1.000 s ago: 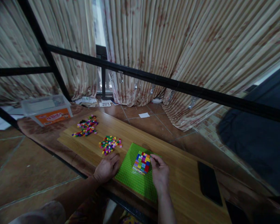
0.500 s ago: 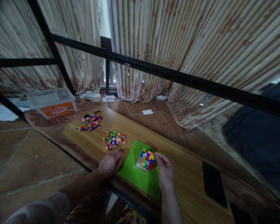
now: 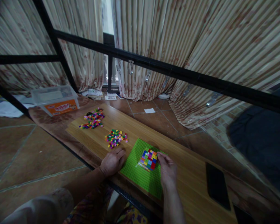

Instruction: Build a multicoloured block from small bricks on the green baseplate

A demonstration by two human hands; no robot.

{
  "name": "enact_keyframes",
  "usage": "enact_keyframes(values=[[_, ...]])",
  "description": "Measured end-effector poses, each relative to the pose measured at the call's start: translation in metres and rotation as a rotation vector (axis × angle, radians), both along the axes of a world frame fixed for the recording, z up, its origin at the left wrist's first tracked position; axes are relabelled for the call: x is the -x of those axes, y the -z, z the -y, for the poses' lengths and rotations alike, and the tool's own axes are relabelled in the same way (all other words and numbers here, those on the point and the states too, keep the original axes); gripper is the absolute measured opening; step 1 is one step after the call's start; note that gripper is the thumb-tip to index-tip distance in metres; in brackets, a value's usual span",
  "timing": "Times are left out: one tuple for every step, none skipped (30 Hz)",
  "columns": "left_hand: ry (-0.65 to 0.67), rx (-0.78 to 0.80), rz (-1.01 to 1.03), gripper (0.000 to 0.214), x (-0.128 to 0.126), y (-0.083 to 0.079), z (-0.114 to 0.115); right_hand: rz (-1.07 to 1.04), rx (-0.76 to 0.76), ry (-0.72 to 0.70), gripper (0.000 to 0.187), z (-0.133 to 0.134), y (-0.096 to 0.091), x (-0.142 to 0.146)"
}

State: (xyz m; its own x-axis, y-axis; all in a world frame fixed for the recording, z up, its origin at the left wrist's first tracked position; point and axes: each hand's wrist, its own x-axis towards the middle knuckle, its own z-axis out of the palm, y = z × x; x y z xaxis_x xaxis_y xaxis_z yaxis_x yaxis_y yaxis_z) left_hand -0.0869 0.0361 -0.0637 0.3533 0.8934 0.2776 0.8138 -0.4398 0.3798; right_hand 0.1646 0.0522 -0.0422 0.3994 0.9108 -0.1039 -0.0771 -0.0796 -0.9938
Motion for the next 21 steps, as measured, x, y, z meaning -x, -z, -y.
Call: enact_keyframes(values=[[-0.003, -0.003, 0.007, 0.015, 0.0, 0.0, 0.0, 0.0, 0.007, 0.006, 0.032, 0.0, 0.0, 0.0], [-0.005, -0.004, 0.012, 0.014, 0.0, 0.001, 0.0, -0.002, 0.013, 0.007, 0.032, 0.0, 0.0, 0.001], [-0.005, -0.003, 0.014, 0.014, 0.0, 0.001, 0.0, -0.006, 0.016, 0.011, 0.032, 0.0, 0.0, 0.001], [-0.004, -0.001, 0.011, 0.014, 0.0, 0.002, 0.0, -0.011, 0.016, 0.015, 0.031, 0.0, 0.001, 0.001], [-0.005, 0.002, 0.005, 0.014, 0.0, 0.002, 0.0, -0.015, 0.013, 0.018, 0.03, 0.0, 0.001, 0.001], [-0.004, 0.004, -0.004, 0.014, 0.0, 0.003, 0.0, -0.017, 0.01, 0.021, 0.03, 0.0, 0.002, 0.0], [-0.005, 0.004, -0.013, 0.014, 0.0, 0.003, 0.0, -0.018, 0.009, 0.023, 0.03, 0.0, 0.003, 0.0], [-0.007, 0.004, -0.02, 0.014, 0.0, 0.004, 0.0, -0.019, 0.011, 0.021, 0.031, 0.0, 0.004, 0.0], [-0.008, 0.002, -0.024, 0.014, 0.0, 0.004, -0.001, -0.019, 0.013, 0.016, 0.032, -0.001, 0.005, -0.001], [-0.01, 0.0, -0.028, 0.014, 0.0, 0.004, -0.001, -0.019, 0.015, 0.01, 0.033, -0.001, 0.006, -0.001], [-0.011, -0.002, -0.031, 0.014, 0.0, 0.004, -0.001, -0.02, 0.015, 0.009, 0.033, 0.0, 0.006, 0.0], [-0.01, -0.003, -0.034, 0.014, 0.0, 0.003, -0.001, -0.022, 0.012, 0.005, 0.034, 0.0, 0.006, 0.0], [-0.011, -0.004, -0.037, 0.014, 0.0, 0.003, -0.001, -0.025, 0.008, -0.002, 0.034, 0.001, 0.004, 0.001], [-0.011, -0.005, -0.038, 0.015, 0.0, 0.003, -0.001, -0.028, 0.001, -0.012, 0.034, 0.002, 0.003, 0.002], [-0.012, -0.005, -0.036, 0.015, 0.0, 0.003, -0.001, -0.029, -0.006, -0.022, 0.034, 0.003, 0.001, 0.003], [-0.013, -0.004, -0.035, 0.015, 0.0, 0.003, -0.001, -0.03, -0.009, -0.025, 0.035, 0.005, -0.002, 0.004], [-0.014, -0.003, -0.036, 0.015, 0.0, 0.003, -0.001, -0.028, -0.008, -0.014, 0.036, 0.007, -0.004, 0.005], [-0.016, 0.0, -0.04, 0.015, 0.0, 0.003, -0.001, -0.026, -0.007, 0.01, 0.037, 0.009, -0.007, 0.005], [-0.017, 0.002, -0.043, 0.015, 0.0, 0.003, -0.001, -0.022, -0.005, 0.045, 0.037, 0.011, -0.009, 0.004], [-0.015, 0.003, -0.045, 0.015, 0.0, 0.003, -0.001, -0.016, -0.004, 0.087, 0.037, 0.013, -0.011, 0.004], [-0.014, 0.004, -0.044, 0.015, 0.0, 0.003, -0.001, -0.009, -0.007, 0.126, 0.036, 0.016, -0.013, 0.003]])
